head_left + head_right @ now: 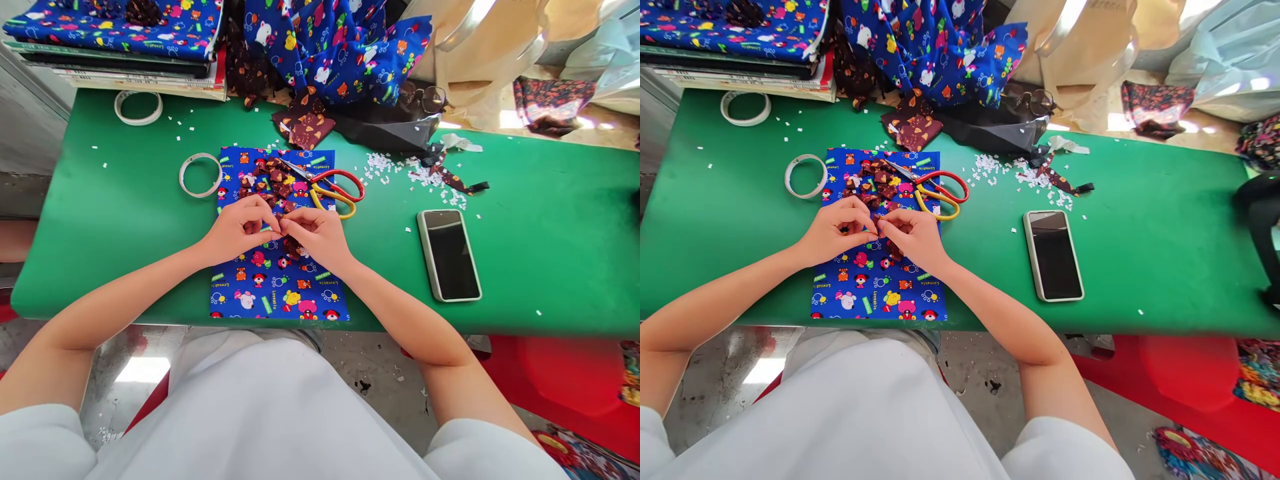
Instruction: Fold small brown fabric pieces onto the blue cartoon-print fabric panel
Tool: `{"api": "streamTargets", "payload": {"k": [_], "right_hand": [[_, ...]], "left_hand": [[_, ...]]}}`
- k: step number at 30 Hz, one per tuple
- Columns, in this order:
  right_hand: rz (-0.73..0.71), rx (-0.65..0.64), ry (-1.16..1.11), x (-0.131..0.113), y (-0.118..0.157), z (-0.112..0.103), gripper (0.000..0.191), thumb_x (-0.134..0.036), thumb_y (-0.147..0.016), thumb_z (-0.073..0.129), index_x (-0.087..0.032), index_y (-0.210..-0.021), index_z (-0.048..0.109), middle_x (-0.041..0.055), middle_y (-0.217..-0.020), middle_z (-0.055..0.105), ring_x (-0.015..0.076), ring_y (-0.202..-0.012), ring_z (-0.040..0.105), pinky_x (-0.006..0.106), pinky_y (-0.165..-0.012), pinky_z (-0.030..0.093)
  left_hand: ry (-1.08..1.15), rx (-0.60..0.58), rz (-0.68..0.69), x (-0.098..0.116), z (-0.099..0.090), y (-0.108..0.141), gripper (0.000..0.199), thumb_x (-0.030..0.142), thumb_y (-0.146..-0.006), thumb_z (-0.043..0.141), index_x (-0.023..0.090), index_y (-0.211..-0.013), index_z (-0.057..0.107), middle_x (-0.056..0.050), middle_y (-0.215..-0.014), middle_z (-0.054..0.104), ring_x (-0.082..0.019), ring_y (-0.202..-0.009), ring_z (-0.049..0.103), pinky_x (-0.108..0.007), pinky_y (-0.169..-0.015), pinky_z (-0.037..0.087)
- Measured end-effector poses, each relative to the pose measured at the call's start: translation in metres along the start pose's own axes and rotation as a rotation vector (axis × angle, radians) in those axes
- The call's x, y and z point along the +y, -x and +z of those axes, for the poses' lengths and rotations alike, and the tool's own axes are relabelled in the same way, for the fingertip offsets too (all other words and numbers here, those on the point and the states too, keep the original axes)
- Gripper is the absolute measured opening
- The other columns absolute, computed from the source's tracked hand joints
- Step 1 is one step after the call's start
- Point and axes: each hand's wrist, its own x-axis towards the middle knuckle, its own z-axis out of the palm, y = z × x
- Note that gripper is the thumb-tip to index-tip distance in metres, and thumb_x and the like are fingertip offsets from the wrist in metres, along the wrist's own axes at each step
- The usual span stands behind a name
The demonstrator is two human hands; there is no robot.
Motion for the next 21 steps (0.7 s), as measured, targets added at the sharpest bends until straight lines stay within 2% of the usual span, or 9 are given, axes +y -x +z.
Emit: {"api": "streamTargets", "payload": {"k": [5,9,15,21], "right_hand": [[0.005,-0.029,-0.066,-0.0022,-0.0012,-0.0016,0.020,-0.038,-0.075,0.062,-0.018,-0.075,0.065,-0.0005,-0.065,0.066,0.0099,-0.052,0.057,0.021,-0.045,0.044],[0.008,-0.030,-0.086,-0.0028,-0.0016,-0.0022,0.018,-0.036,-0.074,0.063,-0.018,-0.075,0.064,-0.0001,-0.066,0.067,0.0108,-0.057,0.060,0.021,-0.047,0.046],[-0.011,0.008,-0.029,0.0014,-0.0005,-0.0007,0.016,-0.033,-0.075,0.064,-0.018,-0.075,0.067,-0.0002,-0.066,0.067,0.0116,-0.056,0.060,0.023,-0.050,0.048],[-0.048,0.004,-0.057,0.0038,0.0014,0.0011,0.014,-0.030,-0.076,0.063,-0.018,-0.079,0.069,0.0000,-0.067,0.069,0.0127,-0.060,0.063,0.026,-0.058,0.052]], "left_hand": [[0.041,-0.051,-0.096,0.0012,-0.0009,-0.0002,0.013,0.030,-0.077,0.065,0.017,-0.076,0.066,-0.002,-0.085,0.062,-0.007,-0.060,0.051,-0.020,-0.055,0.041],[0.031,-0.063,-0.122,0.0032,-0.0019,-0.0005,0.014,0.030,-0.076,0.065,0.017,-0.075,0.066,-0.002,-0.082,0.064,-0.007,-0.060,0.051,-0.021,-0.055,0.040],[0.041,-0.033,-0.130,0.0017,-0.0021,-0.0011,0.014,0.030,-0.078,0.063,0.017,-0.076,0.065,-0.002,-0.082,0.061,-0.008,-0.061,0.050,-0.021,-0.055,0.040],[0.072,0.036,-0.204,-0.0014,-0.0004,-0.0009,0.020,0.036,-0.077,0.063,0.016,-0.078,0.063,-0.001,-0.074,0.056,-0.007,-0.057,0.046,-0.020,-0.051,0.038]]}}
